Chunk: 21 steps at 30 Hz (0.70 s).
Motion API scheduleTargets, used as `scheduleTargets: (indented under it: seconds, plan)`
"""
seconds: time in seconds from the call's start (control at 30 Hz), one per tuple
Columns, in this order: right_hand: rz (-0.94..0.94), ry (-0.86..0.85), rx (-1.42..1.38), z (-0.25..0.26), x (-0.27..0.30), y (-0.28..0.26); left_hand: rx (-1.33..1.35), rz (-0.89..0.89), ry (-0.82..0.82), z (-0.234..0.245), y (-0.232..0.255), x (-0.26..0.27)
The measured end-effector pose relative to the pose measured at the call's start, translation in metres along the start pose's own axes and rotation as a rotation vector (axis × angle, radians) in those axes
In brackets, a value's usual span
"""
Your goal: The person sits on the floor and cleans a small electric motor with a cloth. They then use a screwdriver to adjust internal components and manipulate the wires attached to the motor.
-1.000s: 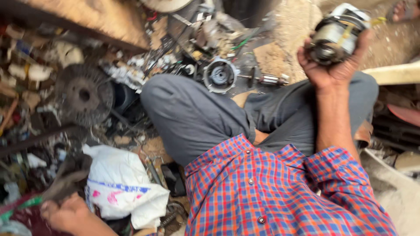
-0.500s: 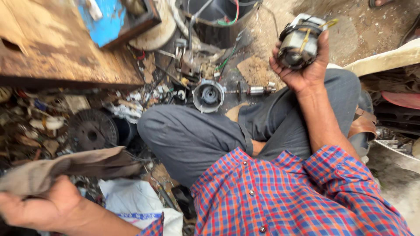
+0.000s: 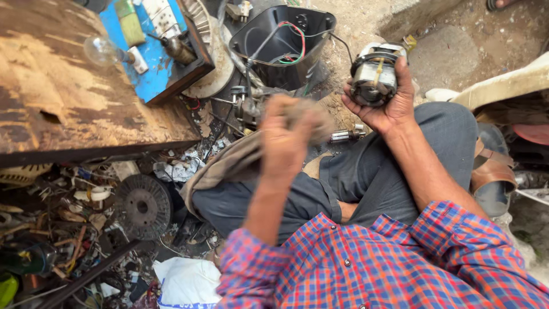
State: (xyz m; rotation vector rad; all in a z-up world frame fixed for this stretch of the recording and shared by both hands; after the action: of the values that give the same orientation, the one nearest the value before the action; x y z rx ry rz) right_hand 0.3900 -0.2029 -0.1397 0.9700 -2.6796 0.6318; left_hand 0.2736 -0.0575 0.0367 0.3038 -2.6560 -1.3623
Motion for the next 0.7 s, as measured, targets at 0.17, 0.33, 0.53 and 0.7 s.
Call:
scheduleTargets:
  seconds: [0.17, 0.33, 0.53, 0.7]
  plan:
    - [0.026, -0.038, -0.088, 0.002, -0.005, 0.004, -0.684, -0.197, 0.01, -0.008, -0.068, -0.025]
    - [0.016, -0.049, -0.027, -0.005, -0.003, 0.002, -1.503, -0.385, -0.274, -0.036, -0.089, 0.0]
    - [0.016, -0.103, 0.055, -0.01, -0.001, 0.014, -1.804, 0.094, -0.407, -0.007, -0.136, -0.012]
    - [0.039, -0.041, 0.098, -0.008, 0.002, 0.017, -1.59, 0.032, -0.551, -0.011, -0.138, -0.013]
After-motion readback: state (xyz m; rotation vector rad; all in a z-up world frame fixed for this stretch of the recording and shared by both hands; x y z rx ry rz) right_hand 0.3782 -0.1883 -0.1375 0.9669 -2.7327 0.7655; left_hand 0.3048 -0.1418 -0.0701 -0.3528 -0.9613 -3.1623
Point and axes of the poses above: each hand's wrist, its own x-axis away from the middle knuckle, its own z-axis out of the back of the hand, y = z × x, the point moved 8 cm from there along -x, towards the middle knuckle, and after that the axes turned 5 degrees about z, right-handed, at the moved point
